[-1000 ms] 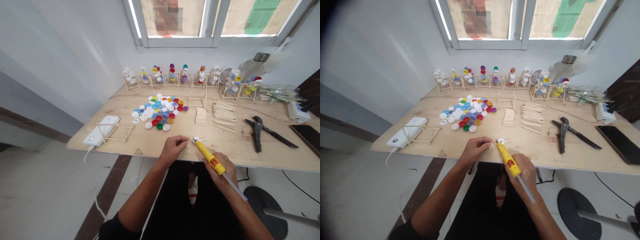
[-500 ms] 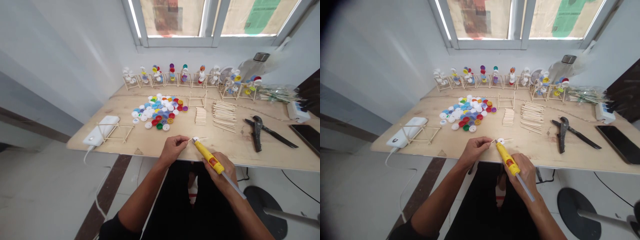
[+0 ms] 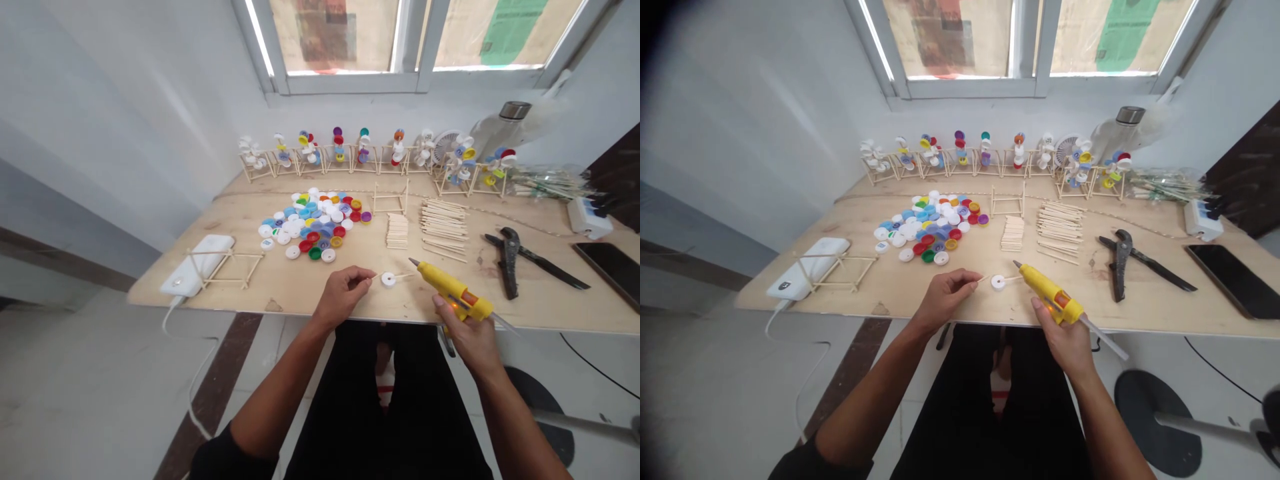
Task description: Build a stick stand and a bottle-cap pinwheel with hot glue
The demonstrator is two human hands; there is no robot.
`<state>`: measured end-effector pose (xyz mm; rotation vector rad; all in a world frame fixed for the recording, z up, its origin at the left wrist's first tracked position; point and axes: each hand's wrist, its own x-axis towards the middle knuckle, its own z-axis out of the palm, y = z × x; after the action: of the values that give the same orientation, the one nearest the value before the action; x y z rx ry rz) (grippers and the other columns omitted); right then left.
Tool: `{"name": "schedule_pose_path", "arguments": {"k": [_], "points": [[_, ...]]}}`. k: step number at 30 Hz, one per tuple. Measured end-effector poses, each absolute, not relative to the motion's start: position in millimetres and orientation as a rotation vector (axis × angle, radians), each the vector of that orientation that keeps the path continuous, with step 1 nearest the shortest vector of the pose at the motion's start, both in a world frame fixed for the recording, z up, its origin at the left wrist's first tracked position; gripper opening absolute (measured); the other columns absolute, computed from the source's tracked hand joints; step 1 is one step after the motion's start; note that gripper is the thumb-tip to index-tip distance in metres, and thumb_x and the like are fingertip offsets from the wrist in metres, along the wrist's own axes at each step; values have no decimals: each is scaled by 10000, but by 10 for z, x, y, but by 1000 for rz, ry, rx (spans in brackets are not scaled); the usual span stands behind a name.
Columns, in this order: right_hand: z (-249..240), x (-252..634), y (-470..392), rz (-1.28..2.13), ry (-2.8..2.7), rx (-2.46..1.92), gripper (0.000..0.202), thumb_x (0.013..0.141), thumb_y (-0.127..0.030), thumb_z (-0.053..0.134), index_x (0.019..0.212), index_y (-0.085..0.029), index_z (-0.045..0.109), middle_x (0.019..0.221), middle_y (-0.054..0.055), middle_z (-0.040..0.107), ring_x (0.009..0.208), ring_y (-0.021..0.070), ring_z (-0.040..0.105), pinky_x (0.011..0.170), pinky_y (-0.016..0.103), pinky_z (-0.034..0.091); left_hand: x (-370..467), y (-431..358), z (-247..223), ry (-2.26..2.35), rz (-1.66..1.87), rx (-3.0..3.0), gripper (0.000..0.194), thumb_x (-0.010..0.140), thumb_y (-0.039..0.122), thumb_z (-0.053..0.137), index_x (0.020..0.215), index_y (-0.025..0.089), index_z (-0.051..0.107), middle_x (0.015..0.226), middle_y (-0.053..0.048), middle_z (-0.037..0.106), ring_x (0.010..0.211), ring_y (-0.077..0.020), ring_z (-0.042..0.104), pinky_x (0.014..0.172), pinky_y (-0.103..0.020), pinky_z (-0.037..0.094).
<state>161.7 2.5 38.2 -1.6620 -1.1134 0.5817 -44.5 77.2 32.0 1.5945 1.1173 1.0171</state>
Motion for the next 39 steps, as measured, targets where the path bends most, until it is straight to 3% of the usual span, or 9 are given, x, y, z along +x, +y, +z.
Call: {"name": "schedule_pose_path", "arguments": {"k": [7, 14, 21, 39], "points": [[312, 1686, 49, 760, -1006, -1577, 379, 674, -439, 693, 904, -141, 651, 830, 71, 694, 743, 199, 654, 689, 325, 551, -450, 879, 252, 1137, 885, 2045, 211, 816, 204, 517, 948, 189, 681, 761, -19, 603, 664, -117, 540, 636, -244, 430], [357, 1668, 51, 773, -1018, -1567, 378, 670, -449, 694, 868, -130, 651, 780, 72, 690, 694, 193, 648, 635, 301, 555, -443, 892, 240, 1151, 822, 2222, 217, 840, 185, 487, 954, 198, 671, 804, -35, 603, 753, -142, 555, 689, -265, 435], [355, 1698, 40, 872, -1080, -1494, 403, 717, -460, 664, 961, -139, 662, 919, 91, 698, 831, 214, 658, 754, 327, 547, -436, 898, 209, 1152, 828, 2234, 231, 854, 203, 471, 970, 185, 670, 810, -51, 594, 791, -159, 558, 699, -275, 440], [314, 1688, 38, 942, -1049, -1437, 388, 696, -476, 683, 901, -148, 663, 845, 73, 699, 747, 193, 660, 652, 281, 546, -426, 890, 216, 1155, 831, 2271, 212, 850, 204, 492, 960, 189, 672, 795, -38, 577, 755, -142, 548, 687, -261, 430]]}}
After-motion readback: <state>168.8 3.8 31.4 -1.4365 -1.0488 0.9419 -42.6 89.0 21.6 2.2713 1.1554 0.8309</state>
